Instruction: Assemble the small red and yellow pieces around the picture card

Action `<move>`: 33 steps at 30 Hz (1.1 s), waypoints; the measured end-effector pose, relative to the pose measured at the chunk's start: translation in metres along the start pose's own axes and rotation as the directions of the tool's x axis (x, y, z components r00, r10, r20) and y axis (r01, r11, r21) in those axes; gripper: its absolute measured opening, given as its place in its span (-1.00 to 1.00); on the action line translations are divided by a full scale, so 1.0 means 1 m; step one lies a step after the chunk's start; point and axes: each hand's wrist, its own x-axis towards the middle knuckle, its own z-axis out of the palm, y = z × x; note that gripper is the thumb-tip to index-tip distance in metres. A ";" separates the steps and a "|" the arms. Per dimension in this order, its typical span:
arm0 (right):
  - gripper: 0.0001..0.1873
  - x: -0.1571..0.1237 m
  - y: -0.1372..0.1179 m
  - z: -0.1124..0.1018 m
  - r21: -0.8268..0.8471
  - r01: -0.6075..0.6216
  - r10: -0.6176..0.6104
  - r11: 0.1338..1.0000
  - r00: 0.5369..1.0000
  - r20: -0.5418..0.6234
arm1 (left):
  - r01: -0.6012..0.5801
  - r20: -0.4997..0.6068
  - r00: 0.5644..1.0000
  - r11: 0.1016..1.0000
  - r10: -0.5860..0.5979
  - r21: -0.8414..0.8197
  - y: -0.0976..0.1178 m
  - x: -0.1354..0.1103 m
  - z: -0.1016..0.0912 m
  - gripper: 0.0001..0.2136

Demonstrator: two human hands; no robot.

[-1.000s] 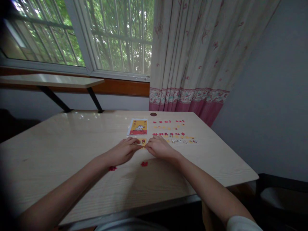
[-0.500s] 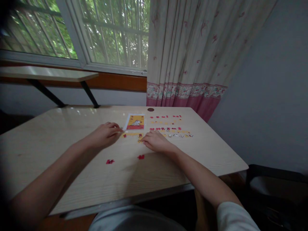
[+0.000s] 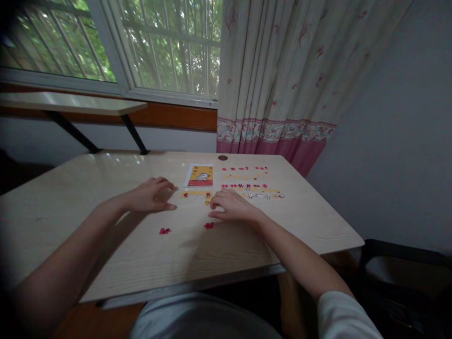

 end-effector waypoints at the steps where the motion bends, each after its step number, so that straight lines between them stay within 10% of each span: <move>1: -0.70 0.000 -0.002 0.000 0.016 0.009 -0.009 1.000 1.000 0.008 | 0.003 0.032 0.999 1.000 -0.002 -0.013 0.003 -0.002 0.000 -0.30; 8: -0.62 0.003 -0.009 0.004 0.050 0.015 -0.017 0.999 0.999 0.039 | 0.000 0.258 0.966 1.000 -0.001 0.006 0.018 -0.013 -0.003 -0.20; 33: -0.60 0.005 -0.004 0.015 -0.014 -0.028 0.028 1.000 1.000 -0.008 | 0.031 0.126 0.992 0.999 -0.029 -0.010 0.000 -0.004 0.004 -0.16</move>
